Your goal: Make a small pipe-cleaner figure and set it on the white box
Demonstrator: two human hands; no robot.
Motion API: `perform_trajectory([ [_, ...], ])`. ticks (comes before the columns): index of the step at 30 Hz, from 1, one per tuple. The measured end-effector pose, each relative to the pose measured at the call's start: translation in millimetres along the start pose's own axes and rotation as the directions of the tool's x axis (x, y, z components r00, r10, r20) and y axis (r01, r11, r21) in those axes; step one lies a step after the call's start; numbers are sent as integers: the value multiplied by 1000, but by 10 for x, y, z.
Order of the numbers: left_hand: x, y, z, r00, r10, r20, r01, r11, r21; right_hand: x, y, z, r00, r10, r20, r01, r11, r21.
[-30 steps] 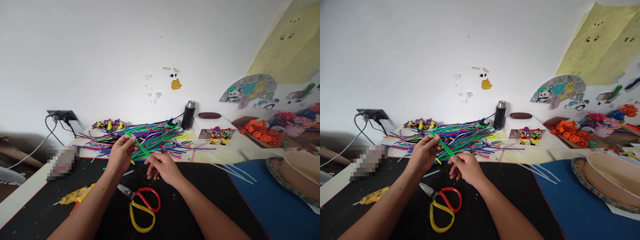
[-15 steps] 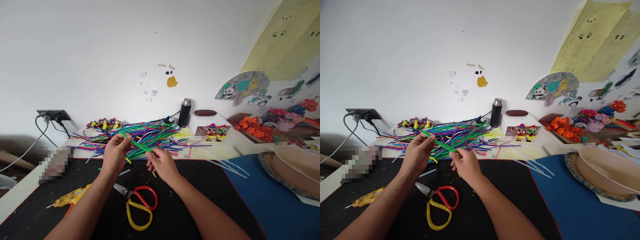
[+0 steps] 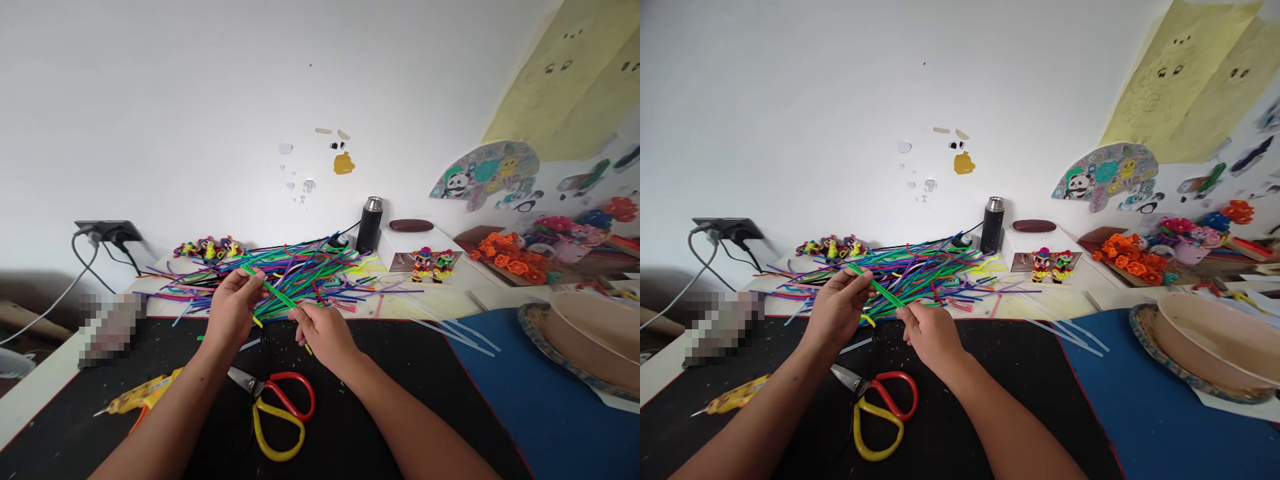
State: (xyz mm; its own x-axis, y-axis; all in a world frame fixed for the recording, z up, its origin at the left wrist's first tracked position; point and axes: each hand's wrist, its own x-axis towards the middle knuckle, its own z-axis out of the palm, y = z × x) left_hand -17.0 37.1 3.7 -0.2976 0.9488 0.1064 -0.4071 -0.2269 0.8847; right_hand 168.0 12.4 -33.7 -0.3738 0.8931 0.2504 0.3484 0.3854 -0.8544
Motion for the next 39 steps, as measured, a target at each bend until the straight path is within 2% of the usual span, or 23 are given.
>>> perform_trajectory([
  [16,17,-9,-10,1000,-21,-12,21,1000,4,-12,-16,-2,996,-84,-22,76,970,-231],
  [25,3,-1,13,1000,-22,-5,22,1000,14,-7,4,1,998,-67,-10,65,986,-154],
  [34,0,-15,13,1000,1,-19,0,999,34,-6,41,11,997,-78,11,78,962,-262],
  [39,-9,1,30,999,18,-34,-17,999,42,-8,17,3,998,-5,57,11,994,-105],
])
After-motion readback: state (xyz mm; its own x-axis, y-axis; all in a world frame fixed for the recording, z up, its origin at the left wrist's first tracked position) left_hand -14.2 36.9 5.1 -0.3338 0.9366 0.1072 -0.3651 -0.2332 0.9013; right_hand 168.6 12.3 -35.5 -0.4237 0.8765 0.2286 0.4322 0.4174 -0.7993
